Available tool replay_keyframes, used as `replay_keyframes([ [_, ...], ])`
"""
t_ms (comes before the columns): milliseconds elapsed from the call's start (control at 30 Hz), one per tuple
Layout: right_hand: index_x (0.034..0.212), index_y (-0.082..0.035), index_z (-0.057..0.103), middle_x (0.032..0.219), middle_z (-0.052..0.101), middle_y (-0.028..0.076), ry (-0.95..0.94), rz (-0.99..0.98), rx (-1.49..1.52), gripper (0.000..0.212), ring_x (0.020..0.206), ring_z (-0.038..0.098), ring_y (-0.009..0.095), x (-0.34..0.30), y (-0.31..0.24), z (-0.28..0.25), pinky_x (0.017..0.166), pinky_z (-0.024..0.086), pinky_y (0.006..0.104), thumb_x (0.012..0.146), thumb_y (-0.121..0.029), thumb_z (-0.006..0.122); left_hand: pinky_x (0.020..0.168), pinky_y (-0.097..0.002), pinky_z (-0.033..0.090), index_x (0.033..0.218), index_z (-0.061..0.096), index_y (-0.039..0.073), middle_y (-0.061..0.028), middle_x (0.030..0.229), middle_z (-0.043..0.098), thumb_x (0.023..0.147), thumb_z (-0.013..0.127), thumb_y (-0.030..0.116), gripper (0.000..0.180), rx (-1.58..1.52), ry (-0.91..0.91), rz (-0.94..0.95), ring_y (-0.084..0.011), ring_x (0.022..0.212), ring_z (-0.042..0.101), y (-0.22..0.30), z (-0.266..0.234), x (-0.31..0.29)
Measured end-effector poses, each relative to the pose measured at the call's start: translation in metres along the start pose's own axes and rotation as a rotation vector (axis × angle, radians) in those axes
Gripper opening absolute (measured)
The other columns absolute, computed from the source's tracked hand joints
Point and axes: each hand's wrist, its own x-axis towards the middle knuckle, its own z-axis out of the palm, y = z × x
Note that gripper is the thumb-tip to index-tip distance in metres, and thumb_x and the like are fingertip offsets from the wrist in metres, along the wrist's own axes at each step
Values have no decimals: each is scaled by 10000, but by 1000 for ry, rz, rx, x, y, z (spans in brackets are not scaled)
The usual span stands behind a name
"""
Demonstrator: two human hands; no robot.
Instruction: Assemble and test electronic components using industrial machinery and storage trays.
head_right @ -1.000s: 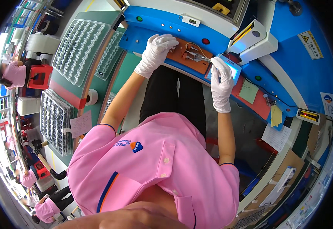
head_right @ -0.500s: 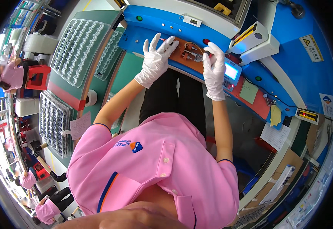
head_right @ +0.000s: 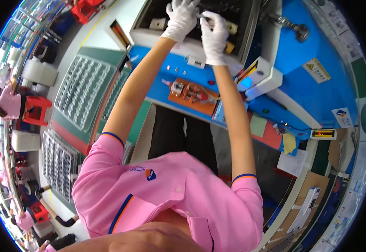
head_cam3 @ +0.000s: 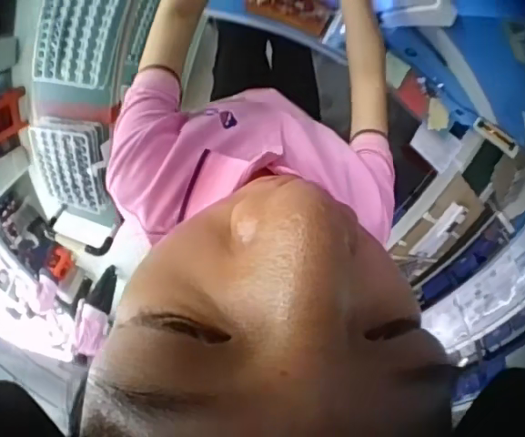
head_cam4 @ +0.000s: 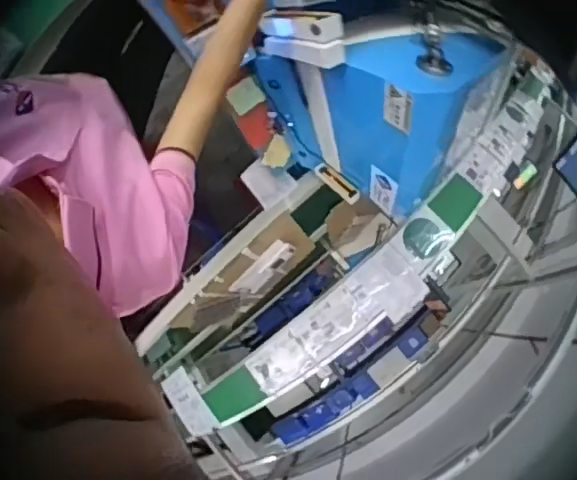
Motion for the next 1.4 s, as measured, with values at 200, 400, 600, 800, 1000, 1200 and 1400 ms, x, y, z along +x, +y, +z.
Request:
replay_keyframes([
  [200, 1015, -55, 642, 1005, 636, 176, 189, 92, -248, 240, 966, 636, 357, 46, 99, 27, 859, 527, 422, 788, 5, 690, 1000, -595, 440, 1318, 596, 199, -50, 1385, 576, 948, 489, 220, 386, 59, -558, 92, -228, 1314, 517, -14, 76, 16],
  [400, 1028, -74, 673, 922, 651, 134, 12, 220, -290, 236, 775, 649, 269, 63, 138, 41, 729, 542, 364, 805, -28, 734, 842, -386, 548, 1085, 705, 87, -111, 1052, 696, 850, 659, 44, 244, -556, -154, -67, -301, 960, 678, -28, 74, 24],
  [600, 1024, -89, 720, 986, 680, 123, -267, 176, -368, 227, 881, 674, 261, 69, 125, 49, 781, 546, 347, 806, -31, 749, 939, -371, 504, 1170, 653, 68, -141, 1145, 645, 874, 650, -17, 308, -620, 232, -158, -326, 1073, 618, -45, 63, 42],
  [800, 973, -56, 700, 1076, 607, 147, -360, 304, -288, 178, 970, 617, 294, 65, 86, 40, 866, 541, 380, 811, -9, 756, 990, -385, 503, 1144, 692, 50, -163, 1233, 647, 836, 709, -4, 313, -515, 261, -108, -335, 1172, 618, -41, 61, 35],
  [1000, 1030, -160, 747, 1159, 640, 105, -488, 152, -681, 190, 1116, 545, 307, 66, 81, 34, 932, 456, 475, 861, -225, 688, 979, -370, 498, 1209, 653, 60, -137, 1256, 624, 952, 601, 45, 262, -567, 327, -147, -315, 1119, 623, -19, 20, 38],
  [1200, 1398, -47, 493, 1357, 552, 197, -111, -120, -228, 489, 1193, 560, 352, 21, -14, -8, 1030, 451, 435, 920, -38, 597, 1192, -546, 220, 1179, 627, 62, -93, 1199, 652, 1004, 475, 58, 231, -492, 233, -97, -271, 1210, 587, 33, -92, -88],
  [1400, 1051, -104, 541, 953, 595, 119, -544, -121, -578, 344, 893, 586, 344, -113, -37, -110, 769, 455, 463, 774, -85, 744, 971, -412, 418, 1042, 660, 76, -86, 1019, 662, 1037, 429, 140, 239, -481, -139, -335, -266, 994, 598, -7, -95, -181],
])
